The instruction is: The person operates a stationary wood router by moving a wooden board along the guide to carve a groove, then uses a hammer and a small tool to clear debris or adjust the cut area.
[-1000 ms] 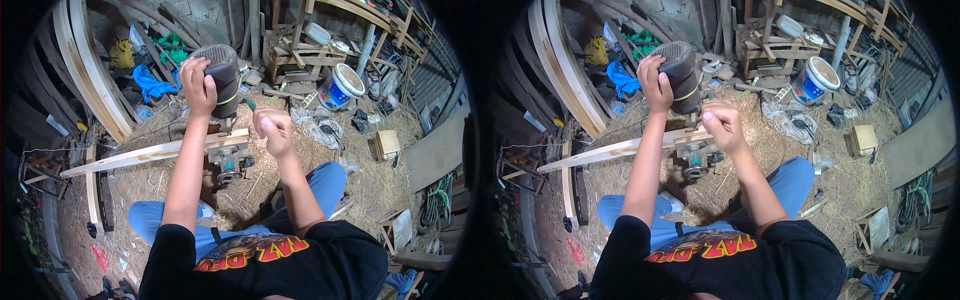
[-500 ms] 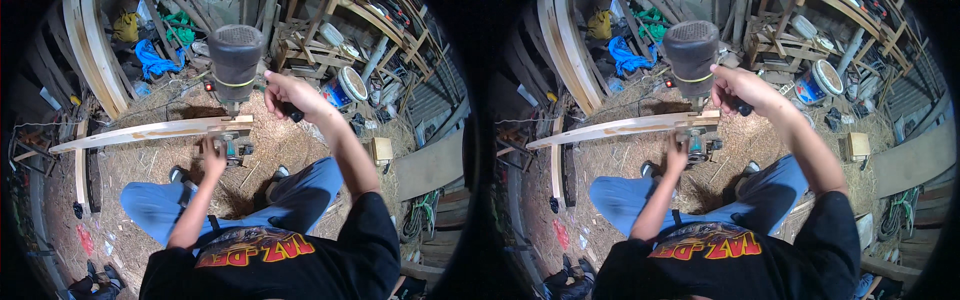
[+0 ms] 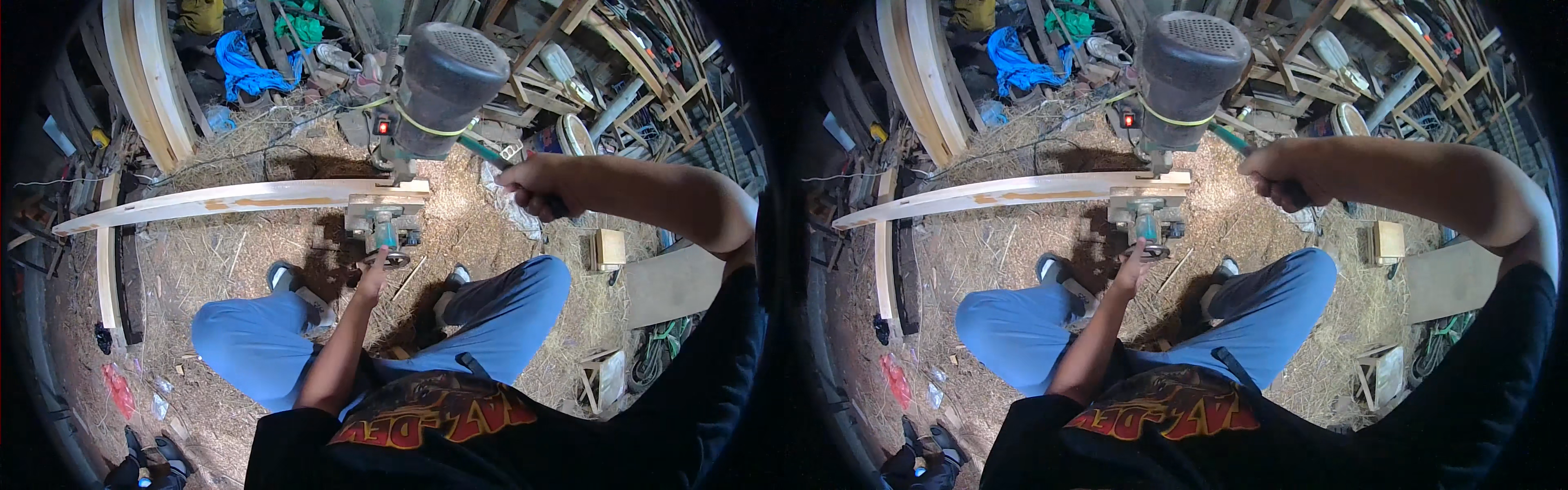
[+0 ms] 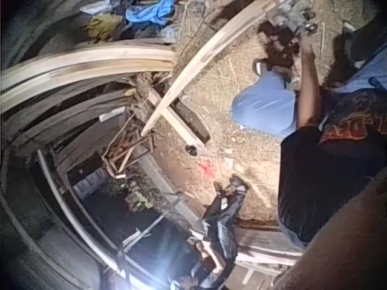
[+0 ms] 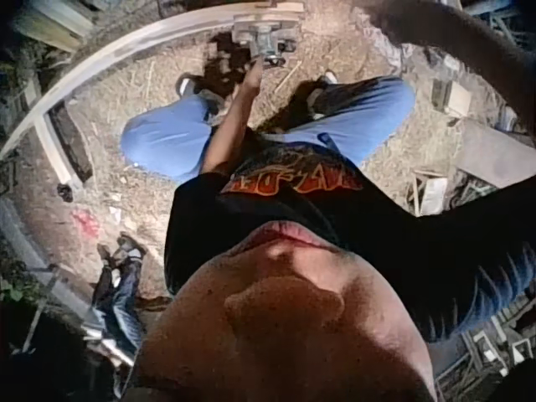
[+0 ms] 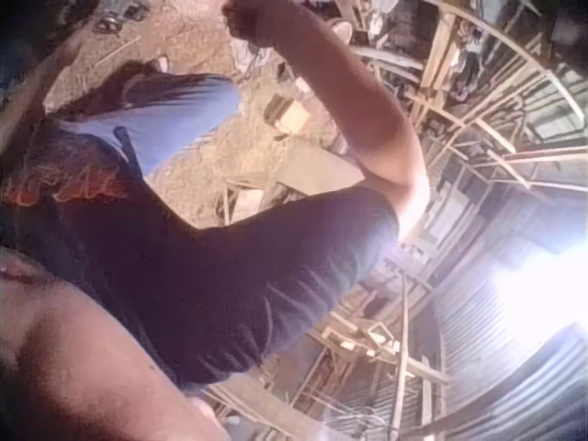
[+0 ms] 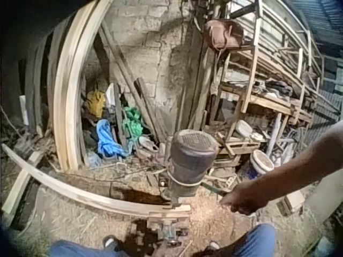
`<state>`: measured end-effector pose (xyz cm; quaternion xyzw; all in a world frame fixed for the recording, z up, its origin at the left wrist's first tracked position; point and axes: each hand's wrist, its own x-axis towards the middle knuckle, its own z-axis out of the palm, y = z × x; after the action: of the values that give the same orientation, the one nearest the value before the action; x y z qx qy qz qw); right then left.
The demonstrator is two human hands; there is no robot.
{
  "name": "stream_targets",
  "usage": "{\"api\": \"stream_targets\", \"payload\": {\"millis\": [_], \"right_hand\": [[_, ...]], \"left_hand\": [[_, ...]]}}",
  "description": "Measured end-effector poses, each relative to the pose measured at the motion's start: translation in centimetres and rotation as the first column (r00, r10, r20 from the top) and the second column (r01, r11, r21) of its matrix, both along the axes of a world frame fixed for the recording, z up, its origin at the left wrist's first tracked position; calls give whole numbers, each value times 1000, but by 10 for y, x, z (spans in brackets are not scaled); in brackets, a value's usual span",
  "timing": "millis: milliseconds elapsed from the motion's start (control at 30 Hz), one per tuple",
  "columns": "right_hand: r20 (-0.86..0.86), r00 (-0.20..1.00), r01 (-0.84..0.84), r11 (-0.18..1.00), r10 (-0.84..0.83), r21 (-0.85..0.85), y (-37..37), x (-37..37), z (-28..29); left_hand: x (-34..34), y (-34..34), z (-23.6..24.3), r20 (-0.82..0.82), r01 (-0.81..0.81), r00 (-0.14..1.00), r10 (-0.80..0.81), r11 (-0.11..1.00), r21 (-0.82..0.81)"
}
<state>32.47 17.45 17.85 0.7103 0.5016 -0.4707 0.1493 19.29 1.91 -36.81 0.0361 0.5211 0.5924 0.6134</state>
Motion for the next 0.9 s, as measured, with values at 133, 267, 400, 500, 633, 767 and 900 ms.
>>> {"api": "stream_targets", "payload": {"millis": [133, 267, 400, 500, 633, 767, 900], "right_hand": [[53, 998, 31, 996, -36, 81, -4, -12, -12], [-22, 997, 72, 992, -70, 102, -20, -2, -13], [-131, 988, 94, 995, -87, 45, -20, 0, -27], [-184, 979, 96, 995, -88, 36, -26, 9, -33], [-160, 985, 89, 987, -68, 130, -42, 6, -43], [-216, 975, 78, 991, -53, 110, -37, 13, -43], [-240, 971, 9, 994, 17, 107, -19, 17, -54]], "left_hand": [[-14, -16, 61, 92, 52, 994, -57, 997, 55], [-5, -9, 20, 80, 5, 997, -16, 991, 135], [-9, -16, 23, -26, 7, 1000, -5, 997, 81], [-7, -23, 42, -93, 16, 996, -14, 1000, 21], [-4, -18, 45, -90, -54, 994, 56, 998, 27], [-3, -15, 53, -99, -13, 995, 10, 999, -36], [-13, -12, 42, -222, -33, 975, 10, 995, -97]]}}
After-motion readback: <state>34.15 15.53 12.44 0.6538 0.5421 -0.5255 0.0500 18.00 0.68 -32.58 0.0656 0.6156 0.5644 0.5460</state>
